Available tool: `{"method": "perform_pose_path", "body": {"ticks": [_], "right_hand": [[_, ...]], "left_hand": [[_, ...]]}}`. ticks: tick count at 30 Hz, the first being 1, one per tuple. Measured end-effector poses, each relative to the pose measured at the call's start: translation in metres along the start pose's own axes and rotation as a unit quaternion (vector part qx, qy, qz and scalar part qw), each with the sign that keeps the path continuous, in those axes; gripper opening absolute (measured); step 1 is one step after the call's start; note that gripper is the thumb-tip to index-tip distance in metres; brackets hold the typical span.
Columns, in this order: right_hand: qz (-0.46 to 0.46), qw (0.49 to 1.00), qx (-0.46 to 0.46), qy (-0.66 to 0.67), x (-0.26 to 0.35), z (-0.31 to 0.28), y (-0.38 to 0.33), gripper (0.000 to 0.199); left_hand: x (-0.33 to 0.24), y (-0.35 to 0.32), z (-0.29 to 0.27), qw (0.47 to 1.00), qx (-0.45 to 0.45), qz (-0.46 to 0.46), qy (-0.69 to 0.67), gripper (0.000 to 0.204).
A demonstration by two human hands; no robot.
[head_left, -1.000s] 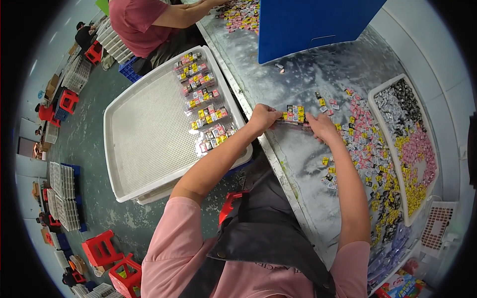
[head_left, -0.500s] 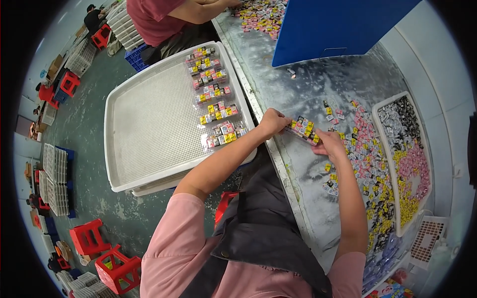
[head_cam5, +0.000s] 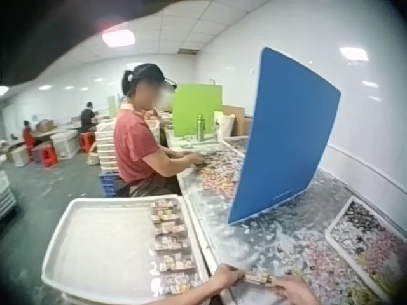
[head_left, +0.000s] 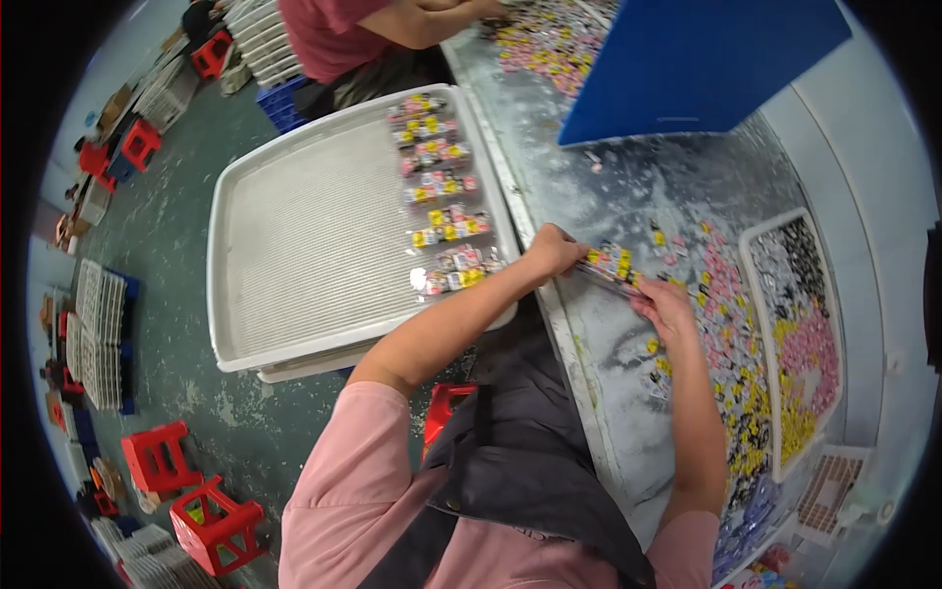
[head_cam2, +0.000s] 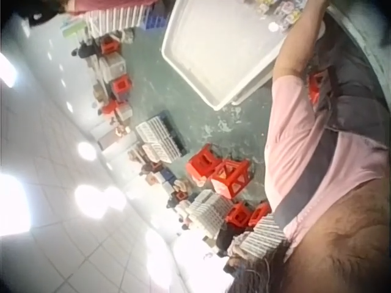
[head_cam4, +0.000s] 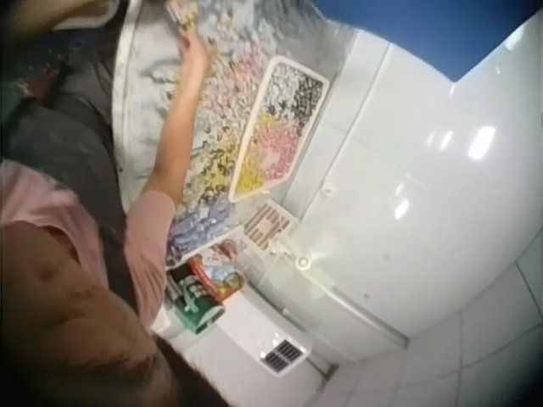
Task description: Sorting small colorful components and placing them into plastic sleeves, then arranging them in a tray.
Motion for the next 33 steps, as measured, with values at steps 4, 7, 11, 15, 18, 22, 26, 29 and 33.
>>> {"method": "perform_pose_path", "body": {"ticks": [4,7,11,15,18,22,26,29,33], "right_hand": [[-0.037,0.999,0.024,-0.018,0.037,0.024,-0.017,0.028],[-0.069,0.995,0.054,-0.057,0.071,0.067,-0.02,0.029],[-0.108,0.981,0.135,-0.093,0.107,0.173,-0.028,0.033],[-0.124,0.966,0.17,-0.149,0.118,0.277,-0.007,0.029],[-0.138,0.944,0.226,-0.199,0.111,0.348,0.013,0.023],[-0.136,0.947,0.188,-0.22,0.075,0.43,0.039,0.022],[-0.175,0.943,0.117,-0.259,0.049,0.469,0.082,0.043],[-0.185,0.936,0.101,-0.28,0.043,0.486,0.106,0.05],[-0.191,0.936,0.088,-0.282,0.05,0.496,0.128,0.053]], "left_hand": [[-0.018,-0.004,-0.029,0.997,-0.025,0.073,-0.029,0.032],[-0.049,-0.018,-0.078,0.992,-0.075,0.095,-0.036,0.033],[-0.054,-0.044,-0.178,0.983,-0.145,0.108,-0.017,0.033],[-0.052,-0.08,-0.269,0.973,-0.211,0.083,-0.035,0.035],[-0.034,-0.102,-0.324,0.96,-0.273,0.057,-0.008,0.039],[0.011,-0.123,-0.375,0.945,-0.321,0.04,-0.046,0.041],[0.042,-0.12,-0.396,0.934,-0.348,0.03,-0.07,0.044],[0.057,-0.111,-0.407,0.931,-0.36,0.005,-0.063,0.043],[0.063,-0.089,-0.42,0.93,-0.359,0.025,-0.076,0.041]]}}
Point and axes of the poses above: each hand's wrist, its own y-axis towards the middle knuckle, its own z-axis out of the palm, x = y × z, the point moved 1 cm from there along y, towards the middle knuckle, and after that the axes turned 15 degrees about z, right-handed, at the moved point
